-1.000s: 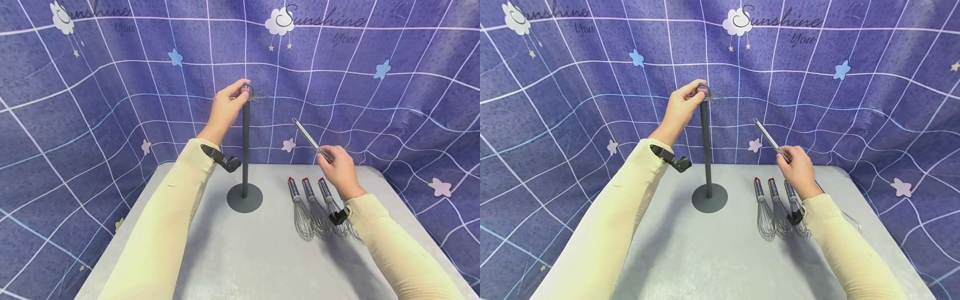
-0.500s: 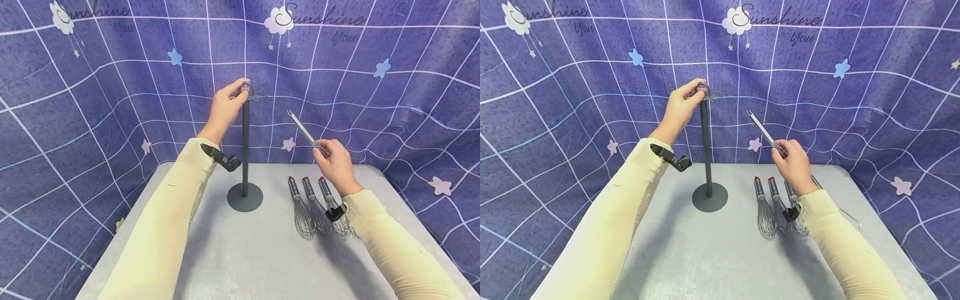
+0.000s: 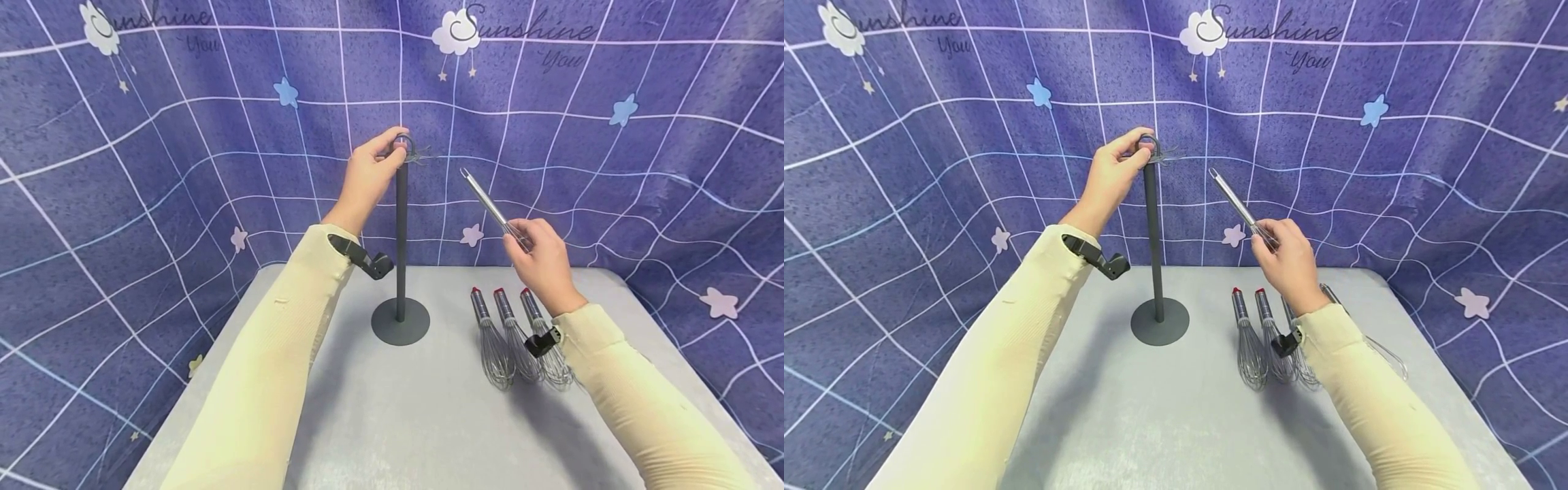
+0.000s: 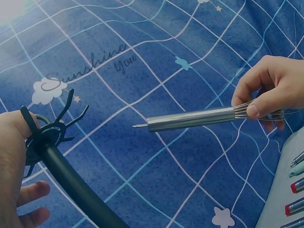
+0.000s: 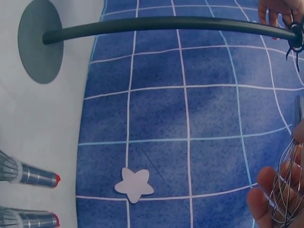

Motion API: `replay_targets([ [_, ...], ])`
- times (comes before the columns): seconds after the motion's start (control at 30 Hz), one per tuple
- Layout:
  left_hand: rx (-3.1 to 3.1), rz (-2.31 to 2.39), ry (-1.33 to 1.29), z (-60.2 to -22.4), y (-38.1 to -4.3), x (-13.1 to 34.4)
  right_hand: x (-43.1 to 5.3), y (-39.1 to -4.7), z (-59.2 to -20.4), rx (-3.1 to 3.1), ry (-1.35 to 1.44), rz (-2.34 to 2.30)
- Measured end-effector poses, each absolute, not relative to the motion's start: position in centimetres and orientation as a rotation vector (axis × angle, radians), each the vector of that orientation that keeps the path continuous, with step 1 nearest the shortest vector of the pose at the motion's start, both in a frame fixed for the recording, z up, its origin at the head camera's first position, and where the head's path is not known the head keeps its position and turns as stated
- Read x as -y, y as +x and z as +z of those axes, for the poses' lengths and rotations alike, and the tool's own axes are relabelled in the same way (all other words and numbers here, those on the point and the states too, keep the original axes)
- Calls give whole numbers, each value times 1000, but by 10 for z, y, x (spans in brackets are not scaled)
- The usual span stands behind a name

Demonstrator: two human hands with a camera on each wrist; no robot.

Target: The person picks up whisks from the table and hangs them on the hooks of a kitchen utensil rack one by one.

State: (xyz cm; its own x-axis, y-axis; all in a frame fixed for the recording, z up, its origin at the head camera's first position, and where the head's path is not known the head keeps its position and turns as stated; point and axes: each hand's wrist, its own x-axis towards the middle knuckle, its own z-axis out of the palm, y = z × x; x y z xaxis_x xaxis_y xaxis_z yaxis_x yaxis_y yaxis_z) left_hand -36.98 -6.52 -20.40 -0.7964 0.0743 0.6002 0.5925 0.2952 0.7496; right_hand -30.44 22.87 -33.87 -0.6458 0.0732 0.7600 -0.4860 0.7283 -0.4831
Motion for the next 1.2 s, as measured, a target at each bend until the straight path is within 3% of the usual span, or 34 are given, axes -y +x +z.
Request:
replay_targets([
  [1.2, 2147, -1481, -556, -203, -370, 64, -198, -306, -321, 1987, 444, 962],
])
